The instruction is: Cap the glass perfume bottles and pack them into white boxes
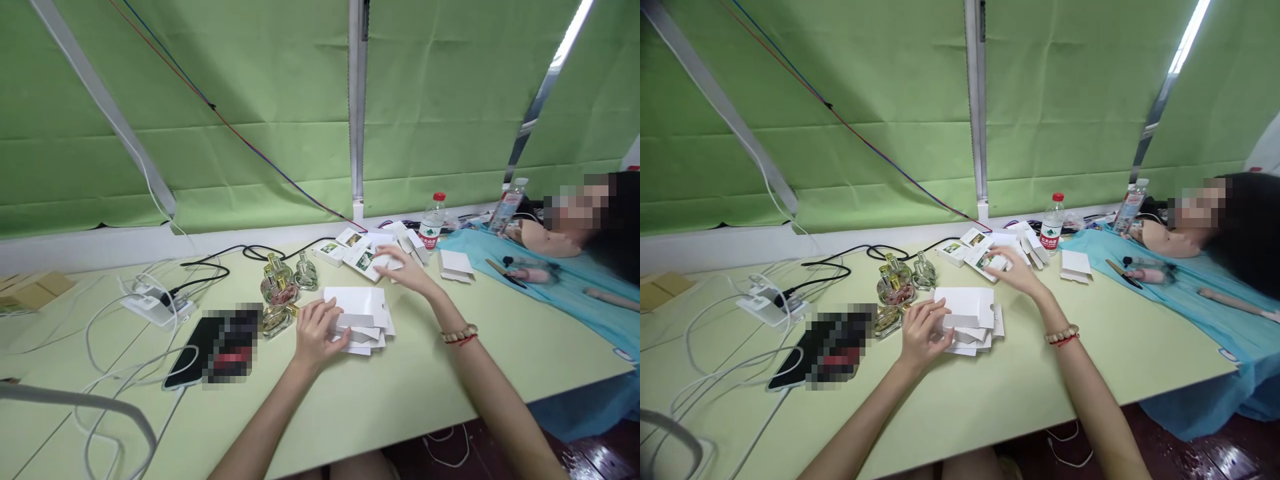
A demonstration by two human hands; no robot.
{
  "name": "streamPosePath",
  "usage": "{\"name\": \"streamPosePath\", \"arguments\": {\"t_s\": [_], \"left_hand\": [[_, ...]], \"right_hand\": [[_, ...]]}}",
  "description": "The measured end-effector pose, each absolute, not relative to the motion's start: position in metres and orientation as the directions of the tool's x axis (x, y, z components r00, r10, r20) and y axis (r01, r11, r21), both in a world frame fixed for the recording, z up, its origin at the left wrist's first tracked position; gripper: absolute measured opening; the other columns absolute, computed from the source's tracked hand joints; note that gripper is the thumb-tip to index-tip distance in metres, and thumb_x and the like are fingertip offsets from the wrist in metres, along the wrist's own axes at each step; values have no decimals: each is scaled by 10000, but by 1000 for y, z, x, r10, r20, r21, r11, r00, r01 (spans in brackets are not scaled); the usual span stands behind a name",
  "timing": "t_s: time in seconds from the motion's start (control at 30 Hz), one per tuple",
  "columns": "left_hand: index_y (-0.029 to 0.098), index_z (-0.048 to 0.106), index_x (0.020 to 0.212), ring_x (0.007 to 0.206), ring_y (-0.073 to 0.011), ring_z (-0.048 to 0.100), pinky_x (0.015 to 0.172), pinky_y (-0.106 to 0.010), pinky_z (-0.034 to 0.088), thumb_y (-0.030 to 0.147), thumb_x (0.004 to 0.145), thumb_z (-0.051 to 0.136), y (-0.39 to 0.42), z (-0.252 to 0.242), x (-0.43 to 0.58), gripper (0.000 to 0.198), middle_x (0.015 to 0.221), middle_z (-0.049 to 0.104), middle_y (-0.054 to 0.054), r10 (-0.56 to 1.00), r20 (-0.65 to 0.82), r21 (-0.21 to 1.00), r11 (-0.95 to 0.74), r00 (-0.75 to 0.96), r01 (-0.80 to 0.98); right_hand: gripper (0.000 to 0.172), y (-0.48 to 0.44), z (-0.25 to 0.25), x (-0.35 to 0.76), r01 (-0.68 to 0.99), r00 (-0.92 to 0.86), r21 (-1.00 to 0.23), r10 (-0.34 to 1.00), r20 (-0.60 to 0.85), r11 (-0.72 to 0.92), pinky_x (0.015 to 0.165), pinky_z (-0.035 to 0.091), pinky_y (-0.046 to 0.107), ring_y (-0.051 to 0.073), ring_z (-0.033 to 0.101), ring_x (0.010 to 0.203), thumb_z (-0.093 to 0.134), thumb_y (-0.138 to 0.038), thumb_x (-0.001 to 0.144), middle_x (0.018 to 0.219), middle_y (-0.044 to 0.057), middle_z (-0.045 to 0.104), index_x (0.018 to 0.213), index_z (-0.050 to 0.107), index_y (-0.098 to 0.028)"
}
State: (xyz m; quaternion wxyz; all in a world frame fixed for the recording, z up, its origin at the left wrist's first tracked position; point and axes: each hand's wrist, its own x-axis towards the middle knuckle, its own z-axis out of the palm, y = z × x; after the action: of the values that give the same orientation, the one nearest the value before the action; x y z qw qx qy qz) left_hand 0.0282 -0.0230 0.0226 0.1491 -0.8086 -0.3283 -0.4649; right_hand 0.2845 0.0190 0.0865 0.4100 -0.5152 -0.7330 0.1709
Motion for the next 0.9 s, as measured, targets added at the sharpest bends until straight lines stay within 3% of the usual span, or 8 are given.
{"name": "streamPosePath", "arguments": {"t_s": [0.1,0.23,0.4,0.5,0.6,0.67,0.77,0.9], "left_hand": [[222,634,911,878,-222,578,760,-345,414,343,728,622,-24,25,29,220,965,698,-54,418,834,95,-753,361,650],[214,646,938,813,-198,579,708,-323,425,338,725,632,-27,30,29,246,952,697,-59,393,839,70,-763,376,643],[209,649,861,759,-172,575,669,-300,439,242,754,585,-29,33,27,129,878,698,-42,363,862,61,-767,354,638],[217,648,843,760,-164,585,672,-295,449,189,770,570,-27,33,26,110,864,698,-29,361,866,60,-763,347,644],[233,651,838,774,-159,602,671,-287,453,160,785,557,-25,32,25,130,849,691,-15,366,869,64,-752,334,656],[242,659,865,780,-154,612,680,-282,454,163,793,548,-24,29,25,154,858,677,-20,371,870,65,-741,326,669],[247,656,900,771,-149,616,698,-283,459,222,789,566,-22,21,23,145,932,646,-45,339,889,39,-726,309,686],[229,599,1006,945,-226,603,790,-341,443,356,724,653,-22,12,20,315,1046,630,-97,222,945,-25,-682,240,731]], "right_hand": [[632,48,65,321,794,386,-604,713,585,66,1010,282,488,317,348,1257,610,-424,698,1318,160,420,1261,451,-185],[877,71,36,355,726,590,-677,615,523,-121,968,336,469,344,325,1276,628,-421,656,1367,246,345,1372,244,-91],[578,78,33,365,745,519,-661,701,489,-90,875,417,410,291,536,1048,511,-368,771,1165,159,578,1293,407,-142],[432,70,64,350,786,503,-616,627,595,-47,861,416,417,291,560,985,457,-359,819,1110,144,614,1195,540,-163],[416,46,107,314,830,373,-530,536,757,172,845,429,357,260,546,1010,461,-373,831,1142,127,584,1174,572,-166],[371,23,127,281,845,189,-463,660,727,268,763,442,317,241,565,931,504,-425,818,1067,113,592,1064,636,-181],[369,-14,132,231,839,-249,-366,883,399,402,683,425,292,209,581,801,549,-538,787,957,78,601,933,686,-227],[458,-43,114,192,767,-478,-398,862,170,504,727,427,317,198,584,813,341,-535,906,1005,88,568,1059,650,-232]]}}
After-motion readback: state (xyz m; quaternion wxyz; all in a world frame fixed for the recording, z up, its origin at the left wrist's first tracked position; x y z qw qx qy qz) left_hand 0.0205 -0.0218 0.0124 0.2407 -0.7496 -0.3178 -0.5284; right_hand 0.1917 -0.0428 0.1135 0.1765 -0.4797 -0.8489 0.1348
